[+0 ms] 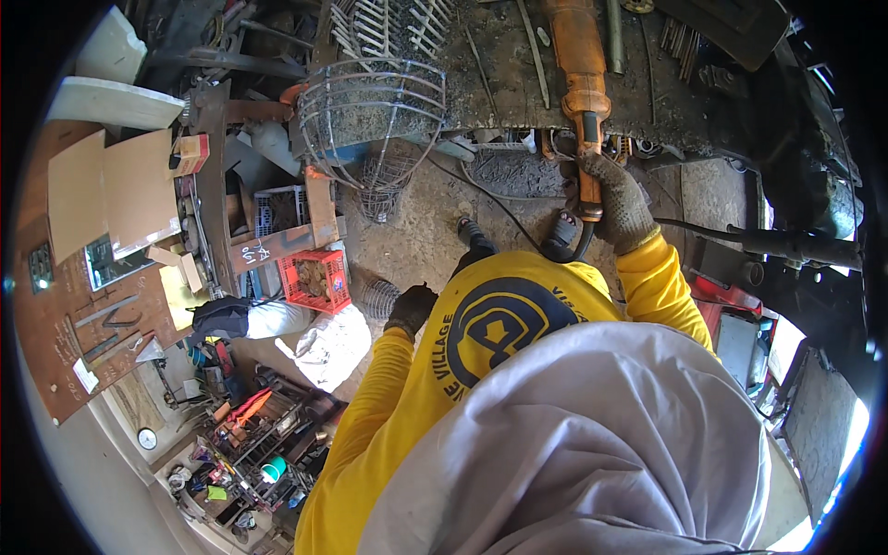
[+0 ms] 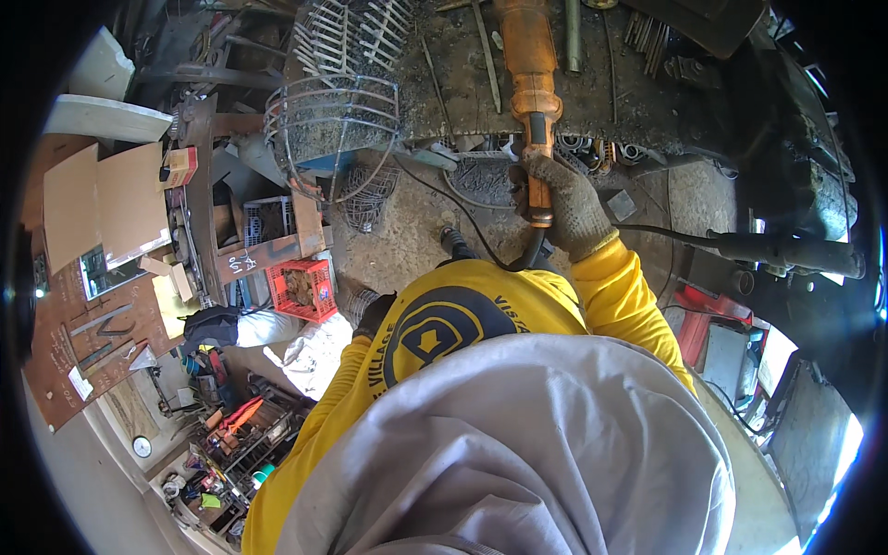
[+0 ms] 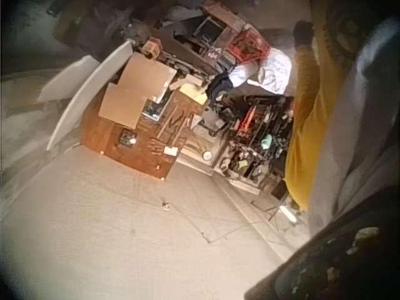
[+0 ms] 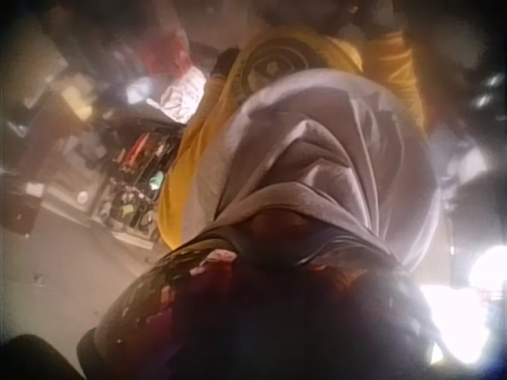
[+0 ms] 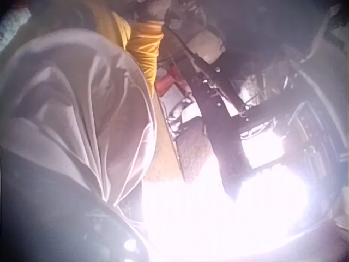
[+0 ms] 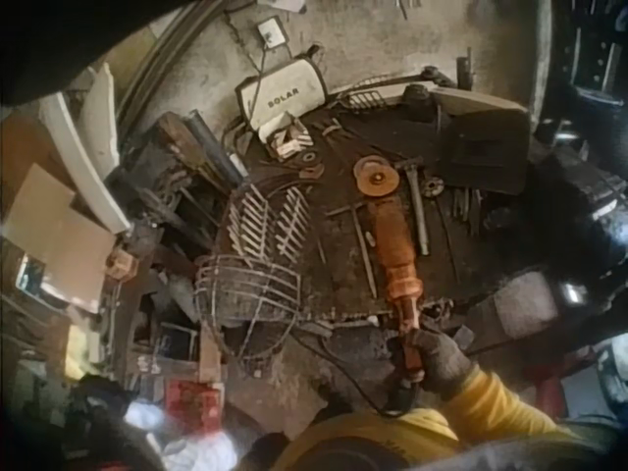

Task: The person joins metal rods to a circular metal frame using a welder. They position the welder on the intersection points, activate it to create a weld, and then use a hammer to tap the metal frame.

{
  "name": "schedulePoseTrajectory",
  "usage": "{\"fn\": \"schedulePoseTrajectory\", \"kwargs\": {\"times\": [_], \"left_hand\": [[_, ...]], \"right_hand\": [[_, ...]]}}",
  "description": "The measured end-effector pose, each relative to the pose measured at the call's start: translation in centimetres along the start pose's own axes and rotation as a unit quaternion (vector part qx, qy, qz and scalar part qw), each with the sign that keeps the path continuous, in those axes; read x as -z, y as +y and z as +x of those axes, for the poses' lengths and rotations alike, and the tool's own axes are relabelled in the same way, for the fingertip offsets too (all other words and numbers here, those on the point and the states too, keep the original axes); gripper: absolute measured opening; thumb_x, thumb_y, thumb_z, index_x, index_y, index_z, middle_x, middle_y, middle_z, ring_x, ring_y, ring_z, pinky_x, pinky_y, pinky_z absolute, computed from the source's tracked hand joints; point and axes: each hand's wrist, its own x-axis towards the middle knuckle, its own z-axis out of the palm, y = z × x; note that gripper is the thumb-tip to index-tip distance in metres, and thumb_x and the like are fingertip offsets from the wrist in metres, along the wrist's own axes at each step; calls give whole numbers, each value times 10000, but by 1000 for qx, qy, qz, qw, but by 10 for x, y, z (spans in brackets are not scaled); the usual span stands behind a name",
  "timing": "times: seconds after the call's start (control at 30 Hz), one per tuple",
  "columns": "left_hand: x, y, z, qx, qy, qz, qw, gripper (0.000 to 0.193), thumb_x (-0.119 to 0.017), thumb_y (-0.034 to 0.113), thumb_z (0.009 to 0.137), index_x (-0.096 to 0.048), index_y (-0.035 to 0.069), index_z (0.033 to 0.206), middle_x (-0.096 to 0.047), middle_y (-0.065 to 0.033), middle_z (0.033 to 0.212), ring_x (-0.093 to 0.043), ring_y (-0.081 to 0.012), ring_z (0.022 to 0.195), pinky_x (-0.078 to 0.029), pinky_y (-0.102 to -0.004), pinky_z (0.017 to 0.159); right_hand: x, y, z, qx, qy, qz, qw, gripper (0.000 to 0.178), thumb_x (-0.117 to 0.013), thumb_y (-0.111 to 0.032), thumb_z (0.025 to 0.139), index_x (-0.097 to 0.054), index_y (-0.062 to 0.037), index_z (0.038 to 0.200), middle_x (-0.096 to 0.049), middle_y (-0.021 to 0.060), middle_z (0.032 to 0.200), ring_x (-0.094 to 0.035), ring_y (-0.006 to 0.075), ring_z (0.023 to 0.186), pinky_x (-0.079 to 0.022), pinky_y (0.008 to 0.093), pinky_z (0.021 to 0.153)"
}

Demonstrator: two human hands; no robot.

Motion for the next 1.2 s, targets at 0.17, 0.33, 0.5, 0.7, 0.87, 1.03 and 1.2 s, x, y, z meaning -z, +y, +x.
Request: {"fn": "schedulePoseTrajectory", "kwargs": {"times": [0.17,0.33,0.5,0.7,0.87,1.03,1.2], "left_hand": [[-12,-23,-11,3,-2,-37,999,303,-573,268,993,-726,13,1053,-745,-110,975,-682,-246,790,-543,-390,699],[40,83,8,60,36,93,993,292,-559,302,906,-757,96,846,-742,-144,905,-700,-343,911,-552,-444,819],[36,87,-10,82,-37,150,985,308,-587,341,837,-765,91,833,-745,-167,898,-711,-344,877,-549,-445,806],[4,12,41,94,-147,189,966,280,-580,360,837,-752,174,956,-718,-133,1161,-665,-348,1086,-523,-434,940],[-3,-13,59,-20,-65,238,969,311,-562,367,928,-743,202,1118,-726,-133,1147,-671,-340,1118,-543,-458,929],[8,-22,107,7,-82,230,970,305,-569,357,922,-743,193,1112,-733,-127,1121,-683,-338,1084,-552,-460,901],[22,-37,76,71,-111,182,974,300,-577,348,916,-742,183,1105,-741,-122,1095,-696,-336,1050,-560,-462,873]], "right_hand": [[-5,-6,-4,-13,1,1,1000,290,-653,-259,973,-615,-104,1215,-651,24,889,-620,126,687,-515,261,604],[3,-3,-4,9,3,1,1000,248,-653,-265,967,-617,-100,1147,-632,14,854,-603,120,675,-504,261,592],[-3,5,-3,4,-33,-24,999,202,-619,-251,969,-613,-87,1085,-601,3,815,-578,121,646,-476,269,546],[22,4,12,6,-14,-3,1000,187,-636,-257,969,-653,-87,1045,-578,-17,750,-525,97,566,-397,261,432],[-15,-11,-6,-5,-14,-64,998,220,-667,-297,947,-660,-97,1037,-634,-5,769,-604,122,596,-491,261,532],[5,-11,5,21,36,-68,997,196,-675,-265,938,-635,-102,1039,-619,19,778,-626,172,609,-529,326,518],[-10,-7,-2,39,124,-198,971,223,-703,-328,911,-665,-115,963,-620,-5,775,-580,121,565,-470,275,491]]}}
